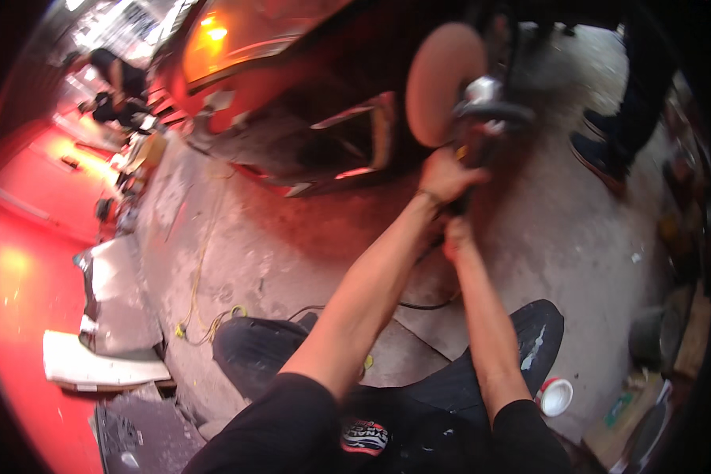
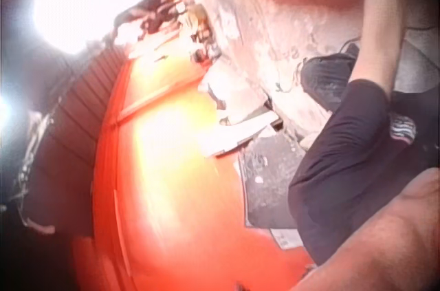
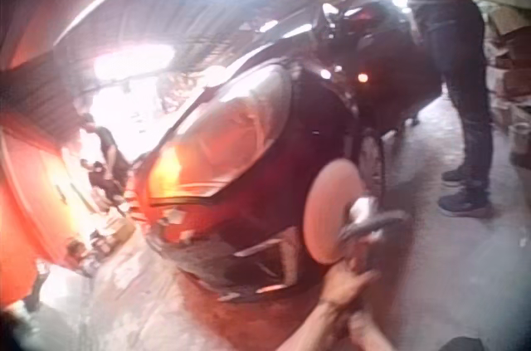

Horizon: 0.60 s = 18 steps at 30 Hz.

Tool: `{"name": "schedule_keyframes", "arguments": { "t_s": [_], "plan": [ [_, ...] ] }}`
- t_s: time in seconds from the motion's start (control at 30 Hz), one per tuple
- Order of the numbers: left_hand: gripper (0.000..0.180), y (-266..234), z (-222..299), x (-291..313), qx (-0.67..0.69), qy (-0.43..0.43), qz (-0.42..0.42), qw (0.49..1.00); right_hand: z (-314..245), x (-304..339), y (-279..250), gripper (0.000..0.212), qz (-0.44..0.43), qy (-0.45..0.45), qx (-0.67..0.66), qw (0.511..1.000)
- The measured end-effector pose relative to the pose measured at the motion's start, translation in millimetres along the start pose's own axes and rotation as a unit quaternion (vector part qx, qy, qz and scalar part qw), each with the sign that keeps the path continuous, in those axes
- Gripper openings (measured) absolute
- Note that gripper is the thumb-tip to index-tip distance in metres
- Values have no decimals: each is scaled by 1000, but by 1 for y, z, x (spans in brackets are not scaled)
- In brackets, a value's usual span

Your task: The person sits on the floor and uses a rotary polisher with a buffing pad to polish the front bumper of a dark red car. They periodically stop to apply more compound from a small container and continue buffing the bumper surface.

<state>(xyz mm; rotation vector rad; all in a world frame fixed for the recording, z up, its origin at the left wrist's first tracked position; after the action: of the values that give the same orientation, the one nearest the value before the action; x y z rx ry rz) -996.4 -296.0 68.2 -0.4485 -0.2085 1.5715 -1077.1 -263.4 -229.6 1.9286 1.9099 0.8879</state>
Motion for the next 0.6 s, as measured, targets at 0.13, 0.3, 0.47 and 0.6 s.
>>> {"name": "schedule_keyframes", "arguments": {
  "t_s": [0.13,0.3,0.47,0.6],
  "plan": [
    [94,-45,-119,108,-73,-104,39,991,74,136,90,40,31,114,-2,993],
    [87,-14,-165,151,-81,-211,-12,974,82,189,74,34,21,179,-25,983],
    [85,-11,-126,101,-109,-149,-17,983,31,159,91,17,103,105,-55,988],
    [69,-13,-21,12,-55,-32,19,998,-73,102,130,21,-12,141,-39,989]
  ]
}}
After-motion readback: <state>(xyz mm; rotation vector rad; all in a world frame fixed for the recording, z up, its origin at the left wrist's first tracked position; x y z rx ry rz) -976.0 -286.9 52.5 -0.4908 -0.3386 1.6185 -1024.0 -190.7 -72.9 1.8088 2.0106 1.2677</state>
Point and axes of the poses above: each hand's wrist, its own x-axis away from the middle knuckle, its own y-axis out of the palm, z = x × y, the point moved 8 cm from there along -x, towards the middle knuckle, and after that the axes turned 6 degrees about z, right-handed, at the moved point
